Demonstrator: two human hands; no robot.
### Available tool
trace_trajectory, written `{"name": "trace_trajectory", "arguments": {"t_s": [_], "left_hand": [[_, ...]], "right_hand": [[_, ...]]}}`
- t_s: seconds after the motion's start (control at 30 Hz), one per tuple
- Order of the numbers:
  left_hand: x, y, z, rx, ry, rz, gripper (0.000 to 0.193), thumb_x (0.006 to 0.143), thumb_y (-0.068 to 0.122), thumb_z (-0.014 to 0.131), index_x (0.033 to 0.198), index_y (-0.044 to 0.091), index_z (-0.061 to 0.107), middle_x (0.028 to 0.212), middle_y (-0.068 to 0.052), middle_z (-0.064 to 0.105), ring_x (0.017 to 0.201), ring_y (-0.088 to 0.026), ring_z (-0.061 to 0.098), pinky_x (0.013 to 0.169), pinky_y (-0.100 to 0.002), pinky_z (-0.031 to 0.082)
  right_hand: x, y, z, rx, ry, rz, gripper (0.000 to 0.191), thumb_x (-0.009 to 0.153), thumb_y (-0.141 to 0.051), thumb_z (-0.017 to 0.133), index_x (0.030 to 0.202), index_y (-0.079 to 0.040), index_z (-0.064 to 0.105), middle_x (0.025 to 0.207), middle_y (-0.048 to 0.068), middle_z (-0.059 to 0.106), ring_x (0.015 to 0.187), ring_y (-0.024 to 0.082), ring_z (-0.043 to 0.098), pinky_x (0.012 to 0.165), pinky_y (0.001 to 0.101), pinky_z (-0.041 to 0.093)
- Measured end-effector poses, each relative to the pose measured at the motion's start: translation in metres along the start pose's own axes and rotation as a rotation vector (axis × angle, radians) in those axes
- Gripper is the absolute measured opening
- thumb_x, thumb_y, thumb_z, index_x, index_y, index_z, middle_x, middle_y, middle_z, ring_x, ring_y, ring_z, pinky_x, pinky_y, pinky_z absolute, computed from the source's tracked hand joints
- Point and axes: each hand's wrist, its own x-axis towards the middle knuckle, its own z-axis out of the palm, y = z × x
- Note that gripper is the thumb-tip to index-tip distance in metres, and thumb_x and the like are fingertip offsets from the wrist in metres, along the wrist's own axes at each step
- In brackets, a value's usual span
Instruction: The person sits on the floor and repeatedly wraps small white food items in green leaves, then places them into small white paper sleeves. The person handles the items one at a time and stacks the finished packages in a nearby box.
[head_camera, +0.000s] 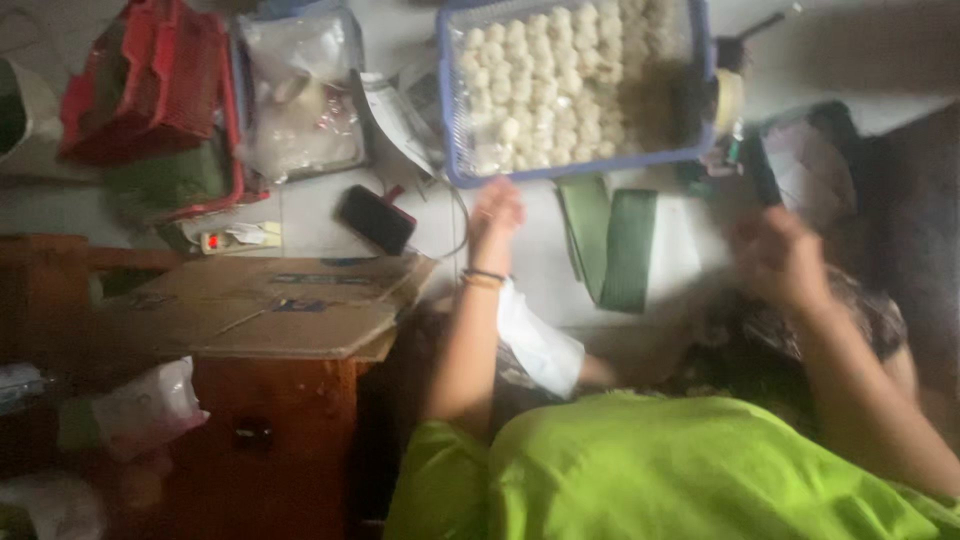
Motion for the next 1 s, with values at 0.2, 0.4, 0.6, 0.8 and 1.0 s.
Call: {"name": "trace_trajectory", "arguments": {"t_s": [0.2,0.4,0.6,0.8,1.0], "left_hand": [[0.187,0.133,-0.087,0.450,0.422,0.805,0.029,0.092,0.003,0.071,0.120,0.003,0.065,0.102,-0.005,0.069,0.086,-0.014,0.065,0.075,-0.027,0.054],[0.307,0.197,-0.124,1.399,0.523,0.903,0.042,0.087,-0.002,0.070,0.127,0.009,0.066,0.137,-0.016,0.060,0.130,-0.036,0.059,0.113,-0.044,0.047],[0.368,0.204,-0.131,1.574,0.449,0.401,0.080,0.079,0.007,0.077,0.148,0.005,0.037,0.148,-0.028,0.041,0.133,-0.049,0.043,0.104,-0.055,0.037],[0.380,0.205,-0.161,1.700,0.389,0.390,0.026,0.089,0.004,0.072,0.112,0.004,0.061,0.126,-0.023,0.057,0.110,-0.038,0.062,0.095,-0.046,0.052],[0.378,0.239,-0.180,1.026,0.702,0.462,0.017,0.100,0.010,0.046,0.103,0.007,0.063,0.107,-0.007,0.066,0.099,-0.020,0.069,0.088,-0.035,0.061]], "right_hand": [[0.003,-0.040,0.063,0.030,-0.382,-0.024,0.028,0.079,0.005,0.067,0.105,-0.003,0.073,0.099,0.009,0.075,0.088,0.019,0.072,0.078,0.0333,0.059],[0.012,-0.028,0.069,-0.027,-0.513,0.107,0.023,0.081,-0.006,0.070,0.104,-0.007,0.076,0.099,0.005,0.077,0.088,0.017,0.075,0.079,0.0337,0.061],[0.033,-0.011,0.078,0.022,-0.410,0.378,0.024,0.083,-0.004,0.073,0.105,-0.009,0.079,0.098,0.003,0.073,0.087,0.018,0.071,0.075,0.0336,0.063],[0.037,0.008,0.081,0.053,-0.498,0.454,0.036,0.079,0.004,0.073,0.110,-0.012,0.078,0.102,0.000,0.072,0.089,0.014,0.073,0.078,0.0300,0.061],[0.029,0.006,0.075,0.283,-0.469,0.487,0.040,0.077,0.010,0.064,0.111,-0.008,0.077,0.108,0.003,0.069,0.092,0.015,0.074,0.076,0.0324,0.061]]}}
